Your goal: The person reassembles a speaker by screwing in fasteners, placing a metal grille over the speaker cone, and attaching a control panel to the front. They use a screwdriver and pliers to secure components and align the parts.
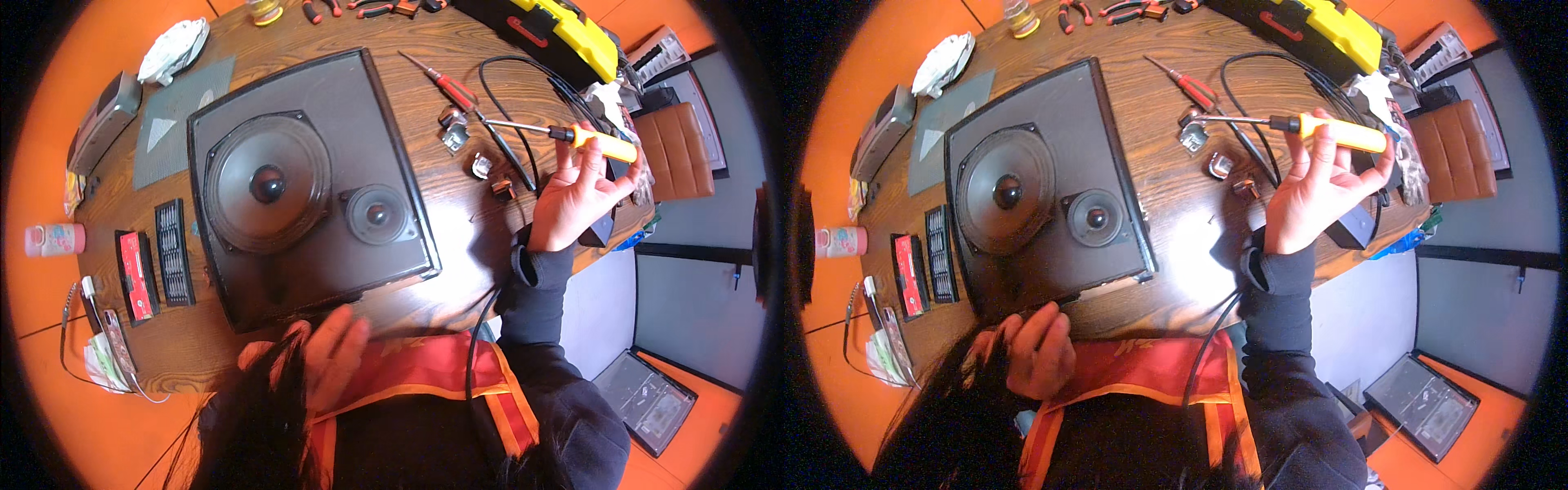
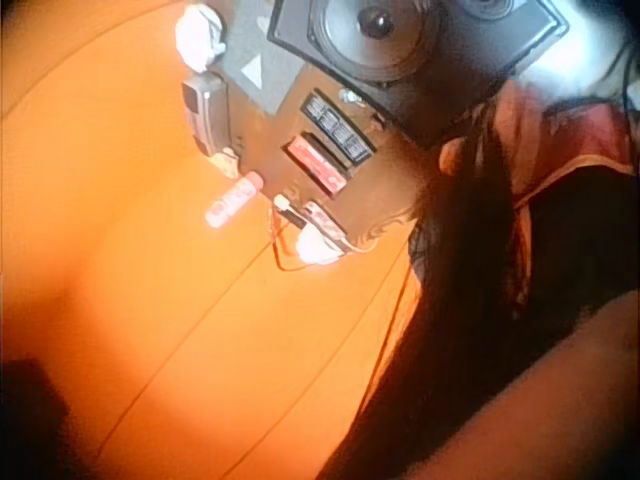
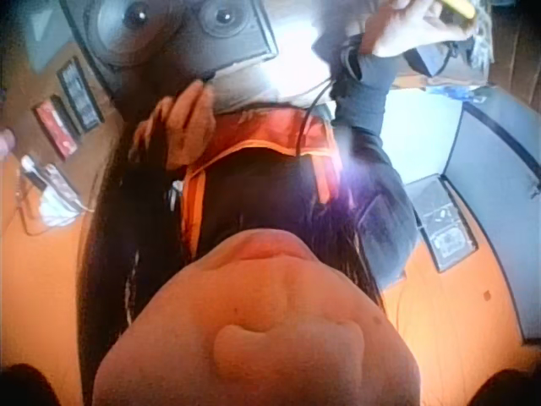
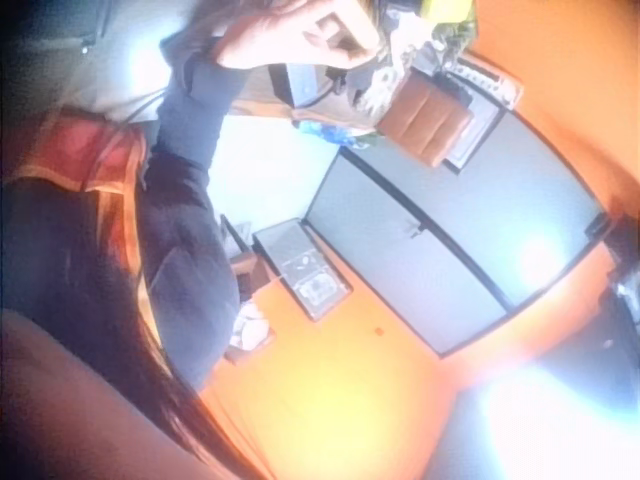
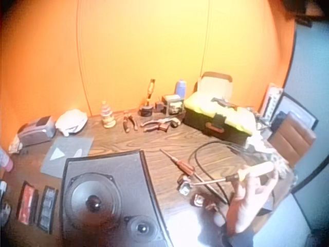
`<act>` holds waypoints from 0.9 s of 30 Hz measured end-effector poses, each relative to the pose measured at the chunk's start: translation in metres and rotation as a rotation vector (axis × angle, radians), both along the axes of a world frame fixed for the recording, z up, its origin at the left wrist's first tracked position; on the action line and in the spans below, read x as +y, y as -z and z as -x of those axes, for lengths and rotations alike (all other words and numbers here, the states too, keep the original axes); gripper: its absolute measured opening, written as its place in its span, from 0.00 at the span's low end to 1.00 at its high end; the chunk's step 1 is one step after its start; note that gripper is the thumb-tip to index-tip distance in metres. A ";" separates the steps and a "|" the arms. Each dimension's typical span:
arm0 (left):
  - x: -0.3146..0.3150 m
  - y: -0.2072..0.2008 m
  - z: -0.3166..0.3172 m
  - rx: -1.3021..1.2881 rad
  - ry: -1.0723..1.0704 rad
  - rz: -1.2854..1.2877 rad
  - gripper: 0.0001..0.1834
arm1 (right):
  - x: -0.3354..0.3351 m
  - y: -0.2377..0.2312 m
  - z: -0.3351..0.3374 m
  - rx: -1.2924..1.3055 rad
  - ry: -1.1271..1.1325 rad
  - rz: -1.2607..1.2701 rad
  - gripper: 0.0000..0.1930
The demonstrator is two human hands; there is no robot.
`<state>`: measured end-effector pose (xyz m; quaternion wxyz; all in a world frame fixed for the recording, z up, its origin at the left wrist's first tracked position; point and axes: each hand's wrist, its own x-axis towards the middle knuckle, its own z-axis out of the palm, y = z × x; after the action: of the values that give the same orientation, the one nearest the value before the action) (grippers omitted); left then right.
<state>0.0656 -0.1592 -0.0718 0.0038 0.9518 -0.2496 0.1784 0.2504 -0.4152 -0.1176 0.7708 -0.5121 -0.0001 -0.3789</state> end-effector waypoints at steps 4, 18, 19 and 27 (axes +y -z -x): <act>0.000 -0.026 -0.005 0.151 -0.033 -0.182 0.17 | -0.006 0.007 -0.006 0.025 0.056 0.027 0.27; -0.008 0.002 -0.001 -0.040 -0.477 0.175 0.29 | -0.026 0.014 -0.002 0.012 -0.008 0.109 0.28; -0.004 0.010 0.001 -0.062 -0.511 0.226 0.30 | -0.025 0.014 -0.002 0.006 -0.012 0.150 0.28; -0.001 0.060 0.031 -0.061 -0.688 0.745 0.50 | -0.011 0.016 0.005 0.069 -0.046 0.184 0.30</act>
<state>0.0347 -0.1598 -0.1323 0.2766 0.9073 0.1589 0.2739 0.2452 -0.4257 -0.1340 0.7287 -0.5933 -0.0201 -0.3416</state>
